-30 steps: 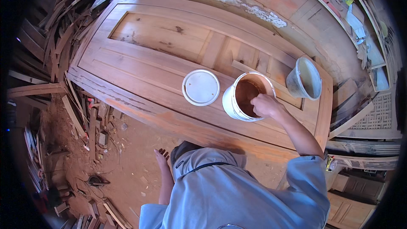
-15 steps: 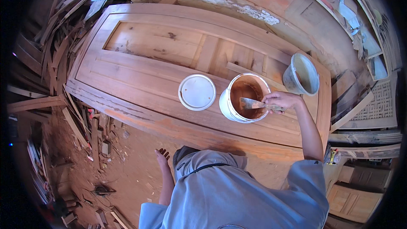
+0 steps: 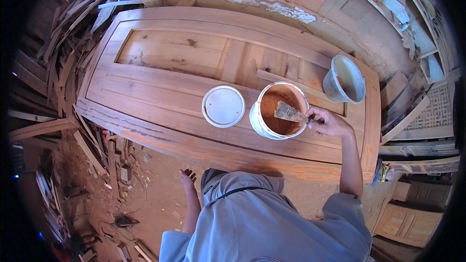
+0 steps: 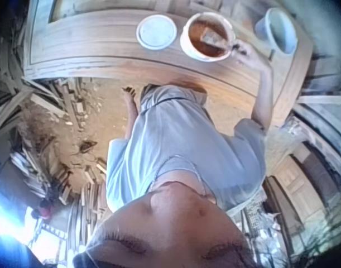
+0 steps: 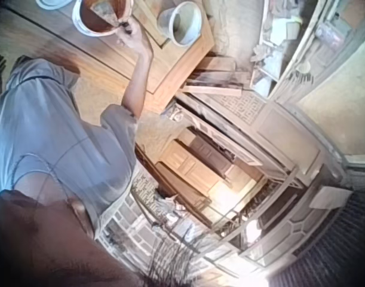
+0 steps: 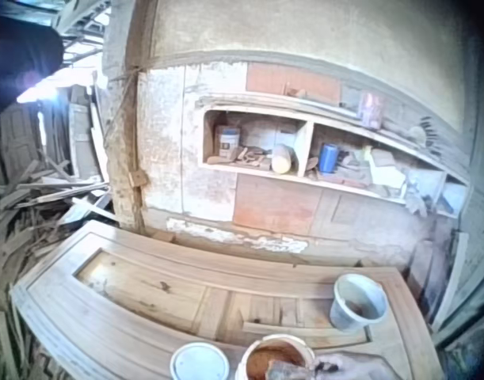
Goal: The person applies a liquid finish to a wooden door using a brush, alternating between dipping the brush into a bucket and spreading the liquid along the door's frame and panels.
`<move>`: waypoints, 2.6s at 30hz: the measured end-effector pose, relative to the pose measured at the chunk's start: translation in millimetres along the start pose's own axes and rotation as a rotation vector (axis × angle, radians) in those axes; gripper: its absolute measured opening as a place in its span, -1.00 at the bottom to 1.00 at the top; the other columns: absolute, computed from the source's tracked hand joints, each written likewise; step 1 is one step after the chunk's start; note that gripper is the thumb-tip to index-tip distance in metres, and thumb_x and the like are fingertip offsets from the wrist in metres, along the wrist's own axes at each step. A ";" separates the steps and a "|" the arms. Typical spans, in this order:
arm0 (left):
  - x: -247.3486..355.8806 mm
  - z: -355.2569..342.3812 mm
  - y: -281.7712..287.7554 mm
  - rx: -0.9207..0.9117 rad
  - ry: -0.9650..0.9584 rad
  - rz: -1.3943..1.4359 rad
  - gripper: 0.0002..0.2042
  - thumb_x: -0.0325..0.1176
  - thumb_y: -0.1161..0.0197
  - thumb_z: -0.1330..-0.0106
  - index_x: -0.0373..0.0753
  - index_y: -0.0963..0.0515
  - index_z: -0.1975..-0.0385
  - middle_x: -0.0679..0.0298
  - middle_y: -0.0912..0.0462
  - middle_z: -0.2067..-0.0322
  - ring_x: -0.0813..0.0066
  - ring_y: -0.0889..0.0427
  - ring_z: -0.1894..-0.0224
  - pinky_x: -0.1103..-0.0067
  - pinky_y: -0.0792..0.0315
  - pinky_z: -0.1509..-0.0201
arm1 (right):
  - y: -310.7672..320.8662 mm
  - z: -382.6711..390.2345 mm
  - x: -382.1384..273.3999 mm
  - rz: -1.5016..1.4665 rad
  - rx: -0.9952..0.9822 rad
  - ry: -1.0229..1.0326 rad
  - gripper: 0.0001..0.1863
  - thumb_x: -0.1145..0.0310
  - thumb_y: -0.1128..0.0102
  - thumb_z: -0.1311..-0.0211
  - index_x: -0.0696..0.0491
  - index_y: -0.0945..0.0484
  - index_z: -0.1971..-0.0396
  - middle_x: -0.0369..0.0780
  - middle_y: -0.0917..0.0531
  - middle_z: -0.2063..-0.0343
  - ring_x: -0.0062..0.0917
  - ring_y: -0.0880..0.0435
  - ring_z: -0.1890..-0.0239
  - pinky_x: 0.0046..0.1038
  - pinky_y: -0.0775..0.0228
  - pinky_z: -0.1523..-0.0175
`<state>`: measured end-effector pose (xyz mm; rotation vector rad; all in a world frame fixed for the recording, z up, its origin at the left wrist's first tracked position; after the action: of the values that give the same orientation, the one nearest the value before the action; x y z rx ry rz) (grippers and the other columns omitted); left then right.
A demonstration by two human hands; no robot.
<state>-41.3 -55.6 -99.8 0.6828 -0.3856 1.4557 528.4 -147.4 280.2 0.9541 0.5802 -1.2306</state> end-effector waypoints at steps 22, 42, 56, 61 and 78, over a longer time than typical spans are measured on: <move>-7.8 14.4 11.1 0.038 -0.013 -0.007 -0.28 0.27 0.35 -0.45 -0.30 -0.38 -0.17 0.04 -0.57 -0.05 0.18 -0.62 0.05 0.31 -0.49 0.05 | -93.4 0.4 3.8 -0.385 0.514 0.354 -0.67 0.56 -0.14 -0.31 0.10 -0.28 -0.01 -0.26 -0.52 0.34 -0.64 -0.56 0.42 -0.61 -0.40 0.35; 283.8 -173.2 165.4 0.309 -0.307 0.267 -0.27 0.26 0.21 -0.44 -0.39 -0.35 -0.17 0.12 -0.53 0.00 0.28 -0.58 0.07 0.43 -0.47 0.03 | -417.9 -121.6 -52.5 -1.286 0.258 0.053 -0.50 0.46 0.05 -0.34 -0.08 -0.27 -0.29 -0.20 -0.51 0.34 -0.59 -0.48 0.52 -0.55 -0.38 0.48; 381.8 -248.3 160.2 0.660 -0.132 0.149 -0.17 0.22 0.12 -0.40 -0.60 -0.15 -0.24 -0.33 -0.45 -0.08 -0.21 -0.57 -0.02 0.10 -0.57 -0.03 | -522.1 -201.3 -86.0 0.168 0.657 -0.470 -0.51 0.17 0.06 -0.42 -0.16 -0.30 -0.32 0.15 -0.54 0.11 0.05 -0.61 0.12 -0.03 -0.49 0.06; 385.2 -236.2 160.0 0.629 -0.179 0.096 -0.15 0.26 0.19 -0.40 -0.59 -0.14 -0.25 -0.37 -0.42 -0.09 -0.23 -0.53 -0.07 0.12 -0.53 -0.10 | -522.3 -216.7 -88.1 0.233 0.721 -0.468 -0.50 0.23 0.03 -0.38 -0.09 -0.32 -0.30 0.15 -0.55 0.40 0.07 -0.60 0.33 -0.04 -0.48 0.20; 381.1 -244.5 160.4 0.687 -0.177 0.027 -0.14 0.30 0.19 -0.38 -0.63 -0.25 -0.11 -0.35 -0.54 0.14 -0.22 -0.62 0.14 0.10 -0.61 0.23 | -529.1 -232.1 -96.6 0.260 0.678 -0.582 -0.54 0.21 0.04 -0.38 -0.14 -0.39 -0.26 0.13 -0.60 0.31 0.06 -0.62 0.24 -0.03 -0.51 0.12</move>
<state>-199.2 390.2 -15.8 1.3643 -0.0143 1.5601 23.5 78.6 87.6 1.1064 -0.4409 -1.4060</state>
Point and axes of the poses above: each hand's wrist, its own z-axis away from the middle knuckle, its own y-axis out of the back of the hand, x = y × z, the point moved 4 cm from there along -z, towards the middle knuckle
